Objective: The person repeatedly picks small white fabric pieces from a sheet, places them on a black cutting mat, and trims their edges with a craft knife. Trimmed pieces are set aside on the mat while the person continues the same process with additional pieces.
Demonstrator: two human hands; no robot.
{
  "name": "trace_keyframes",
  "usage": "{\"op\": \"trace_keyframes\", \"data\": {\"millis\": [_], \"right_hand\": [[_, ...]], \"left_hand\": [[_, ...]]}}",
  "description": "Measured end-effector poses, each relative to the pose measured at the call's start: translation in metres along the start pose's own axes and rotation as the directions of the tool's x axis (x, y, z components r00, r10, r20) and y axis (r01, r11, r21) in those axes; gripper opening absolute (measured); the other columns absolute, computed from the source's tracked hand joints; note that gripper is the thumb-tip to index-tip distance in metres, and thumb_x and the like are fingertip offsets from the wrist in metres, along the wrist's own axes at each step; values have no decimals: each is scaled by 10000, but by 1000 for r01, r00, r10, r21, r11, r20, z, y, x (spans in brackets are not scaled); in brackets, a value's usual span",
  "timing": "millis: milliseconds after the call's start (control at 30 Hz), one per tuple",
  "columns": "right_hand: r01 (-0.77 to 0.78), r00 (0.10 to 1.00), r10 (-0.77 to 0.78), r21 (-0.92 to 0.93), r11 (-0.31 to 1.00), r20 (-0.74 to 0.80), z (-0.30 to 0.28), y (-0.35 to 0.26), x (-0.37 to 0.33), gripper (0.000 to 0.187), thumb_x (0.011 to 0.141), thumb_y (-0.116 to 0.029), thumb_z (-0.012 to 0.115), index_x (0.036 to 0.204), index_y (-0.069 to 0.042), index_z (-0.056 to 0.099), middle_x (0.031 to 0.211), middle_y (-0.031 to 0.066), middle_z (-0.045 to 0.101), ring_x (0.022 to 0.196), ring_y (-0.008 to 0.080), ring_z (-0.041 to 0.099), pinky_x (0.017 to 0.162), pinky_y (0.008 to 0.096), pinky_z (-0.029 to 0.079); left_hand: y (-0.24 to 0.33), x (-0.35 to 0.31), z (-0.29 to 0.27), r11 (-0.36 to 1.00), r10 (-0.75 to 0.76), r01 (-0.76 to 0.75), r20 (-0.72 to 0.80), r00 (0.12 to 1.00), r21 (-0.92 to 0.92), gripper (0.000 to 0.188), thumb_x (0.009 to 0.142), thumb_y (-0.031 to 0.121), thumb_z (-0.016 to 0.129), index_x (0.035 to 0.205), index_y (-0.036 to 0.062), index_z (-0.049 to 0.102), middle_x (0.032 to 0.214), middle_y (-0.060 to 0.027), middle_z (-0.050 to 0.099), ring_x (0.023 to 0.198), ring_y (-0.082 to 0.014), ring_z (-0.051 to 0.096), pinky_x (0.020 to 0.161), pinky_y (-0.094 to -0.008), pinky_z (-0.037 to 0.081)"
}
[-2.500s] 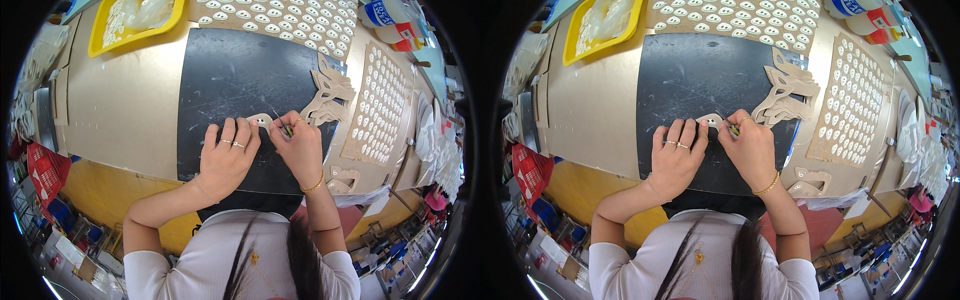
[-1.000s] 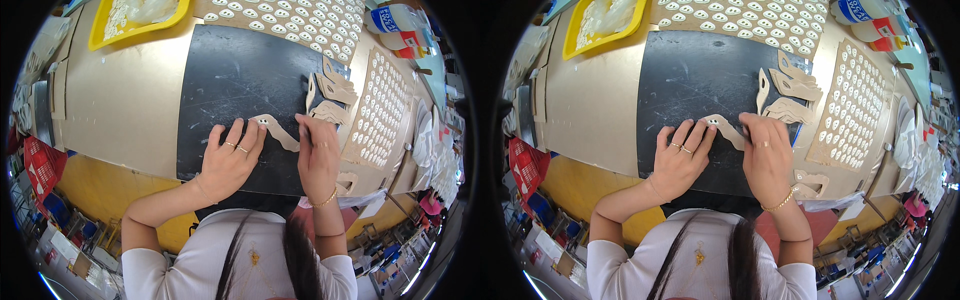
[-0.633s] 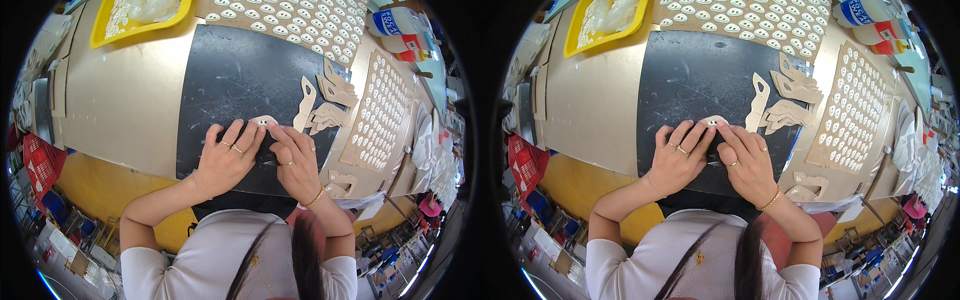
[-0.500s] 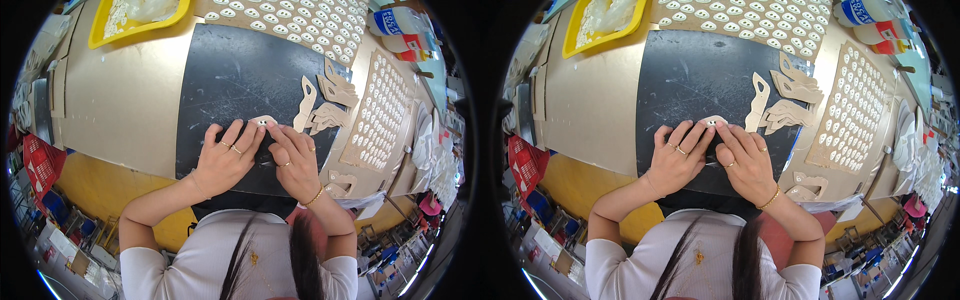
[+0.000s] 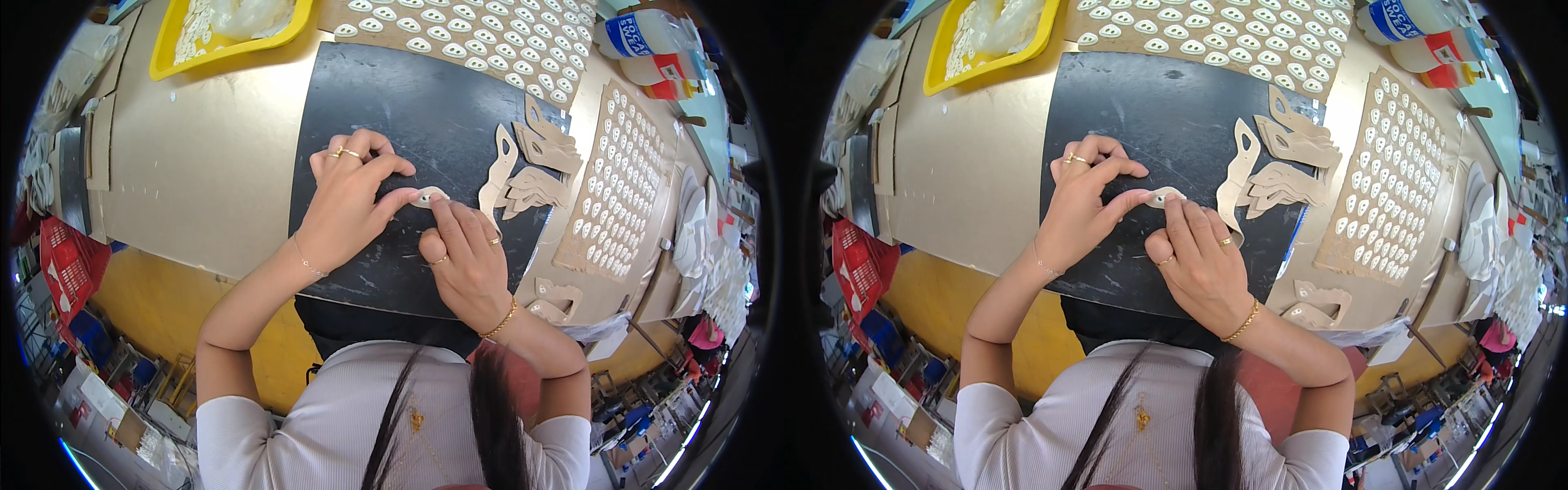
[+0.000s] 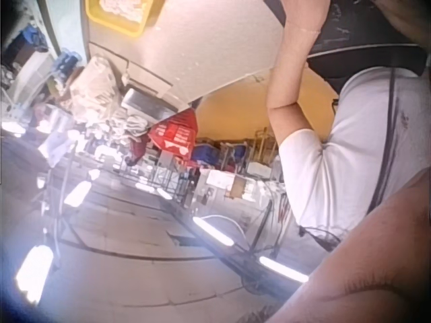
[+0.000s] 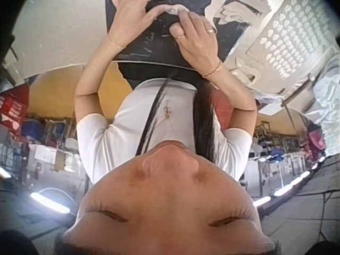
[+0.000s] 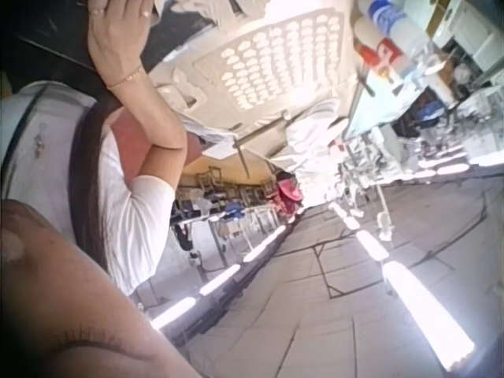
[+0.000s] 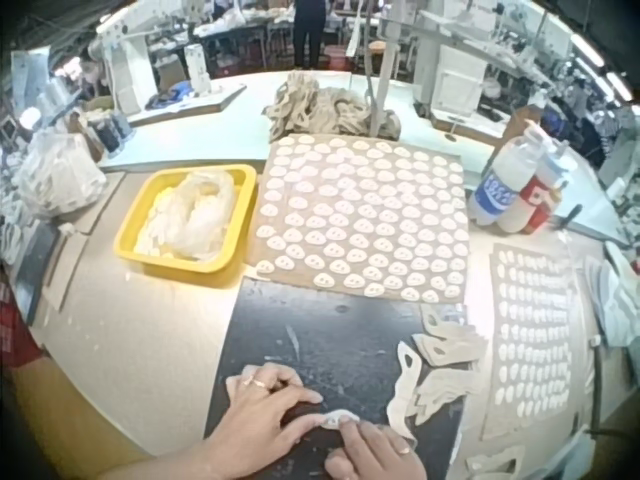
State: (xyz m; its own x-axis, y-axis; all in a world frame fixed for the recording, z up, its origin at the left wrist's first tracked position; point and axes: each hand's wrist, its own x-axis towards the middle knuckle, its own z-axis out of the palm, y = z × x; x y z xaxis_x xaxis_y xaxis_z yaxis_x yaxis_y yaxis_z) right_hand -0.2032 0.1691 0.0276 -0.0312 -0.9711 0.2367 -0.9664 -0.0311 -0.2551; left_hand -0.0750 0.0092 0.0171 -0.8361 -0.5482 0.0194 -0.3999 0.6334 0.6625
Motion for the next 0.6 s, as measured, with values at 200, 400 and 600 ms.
{"op": "trace_keyframes", "data": {"millis": [200, 400, 600], "right_hand": [[-11, 999, 11, 11, 1000, -34, 4, -2, -3, 148, 846, -98, 650, 900, -51, 521, 1216, 216, 658, 1106, 308, 640, 951, 406, 518], [-13, 1000, 13, 39, 999, 9, 2, -1, -5, 126, 857, -100, 636, 909, -49, 533, 1247, 221, 644, 1148, 314, 624, 966, 417, 511], [-50, 998, 44, 167, 985, 43, -2, 7, -10, 145, 852, -119, 636, 938, -50, 543, 1308, 181, 628, 1197, 316, 596, 991, 429, 487]], "left_hand": [[9, 5, 6, 996, -81, 80, 26, 996, 28, 233, 792, 211, 836, 980, 141, 715, 1147, -45, 513, 1100, -270, 456, 930, -430, 278], [18, 10, 4, 983, -182, 180, 66, 981, 39, 230, 771, 165, 837, 956, 138, 703, 1146, -62, 505, 1117, -292, 447, 932, -446, 277], [25, 16, 4, 967, -254, 252, 102, 962, 34, 218, 755, 121, 827, 932, 141, 701, 1136, -68, 500, 1112, -301, 445, 928, -450, 285]]}}
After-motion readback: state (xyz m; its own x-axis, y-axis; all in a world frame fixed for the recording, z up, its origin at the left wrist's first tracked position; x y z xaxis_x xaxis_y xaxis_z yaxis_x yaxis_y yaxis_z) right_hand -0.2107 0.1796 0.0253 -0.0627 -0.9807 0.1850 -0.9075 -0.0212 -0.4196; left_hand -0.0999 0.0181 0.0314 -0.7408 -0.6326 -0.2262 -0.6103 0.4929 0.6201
